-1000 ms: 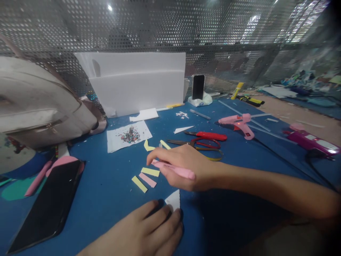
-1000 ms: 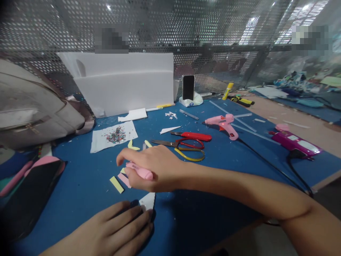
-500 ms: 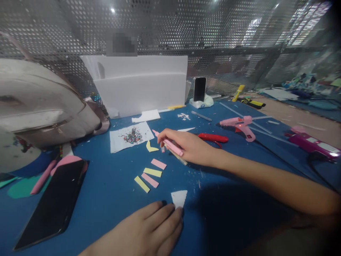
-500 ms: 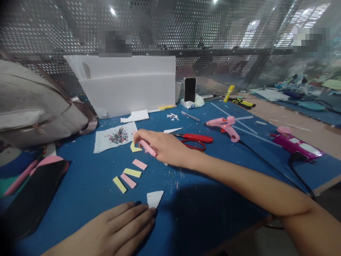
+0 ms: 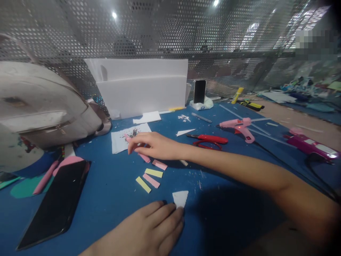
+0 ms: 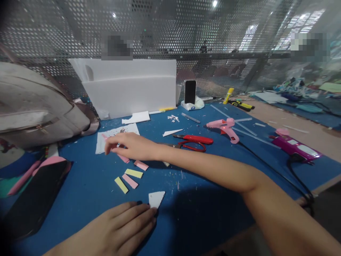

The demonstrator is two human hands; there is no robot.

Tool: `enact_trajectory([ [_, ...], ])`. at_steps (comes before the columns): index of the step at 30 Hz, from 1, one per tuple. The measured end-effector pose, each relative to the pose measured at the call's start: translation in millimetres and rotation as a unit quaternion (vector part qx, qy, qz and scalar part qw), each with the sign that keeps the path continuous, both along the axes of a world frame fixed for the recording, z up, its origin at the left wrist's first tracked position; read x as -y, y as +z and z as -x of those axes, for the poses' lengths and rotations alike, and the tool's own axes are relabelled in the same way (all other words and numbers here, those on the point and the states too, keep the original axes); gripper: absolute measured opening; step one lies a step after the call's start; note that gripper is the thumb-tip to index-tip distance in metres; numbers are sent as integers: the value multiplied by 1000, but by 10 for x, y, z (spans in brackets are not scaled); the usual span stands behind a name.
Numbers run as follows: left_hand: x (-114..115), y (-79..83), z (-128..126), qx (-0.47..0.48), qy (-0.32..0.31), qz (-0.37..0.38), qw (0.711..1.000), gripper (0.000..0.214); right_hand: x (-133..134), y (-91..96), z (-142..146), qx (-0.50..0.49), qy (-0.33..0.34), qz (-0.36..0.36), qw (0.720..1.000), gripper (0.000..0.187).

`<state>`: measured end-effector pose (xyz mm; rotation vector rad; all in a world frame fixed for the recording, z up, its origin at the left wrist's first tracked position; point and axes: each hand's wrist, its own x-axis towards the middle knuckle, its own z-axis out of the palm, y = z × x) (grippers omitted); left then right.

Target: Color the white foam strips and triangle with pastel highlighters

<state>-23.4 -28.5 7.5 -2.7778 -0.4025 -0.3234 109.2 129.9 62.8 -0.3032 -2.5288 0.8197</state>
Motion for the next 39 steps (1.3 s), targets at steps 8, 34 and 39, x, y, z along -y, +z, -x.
enact_trajectory([
  [8, -14, -17, 25, 8, -4, 6, 1000, 34, 30, -184, 621, 156, 7, -198, 968, 20],
  [34, -52, 45, -24, 32, -9, -12, 999, 36, 251, -295, -2900, 171, -629, -74, 754, 39],
  [39, -72, 36, -89, 77, -5, -11, 997, 33, 27, -400, -3277, 152, -608, -5, 779, 26],
])
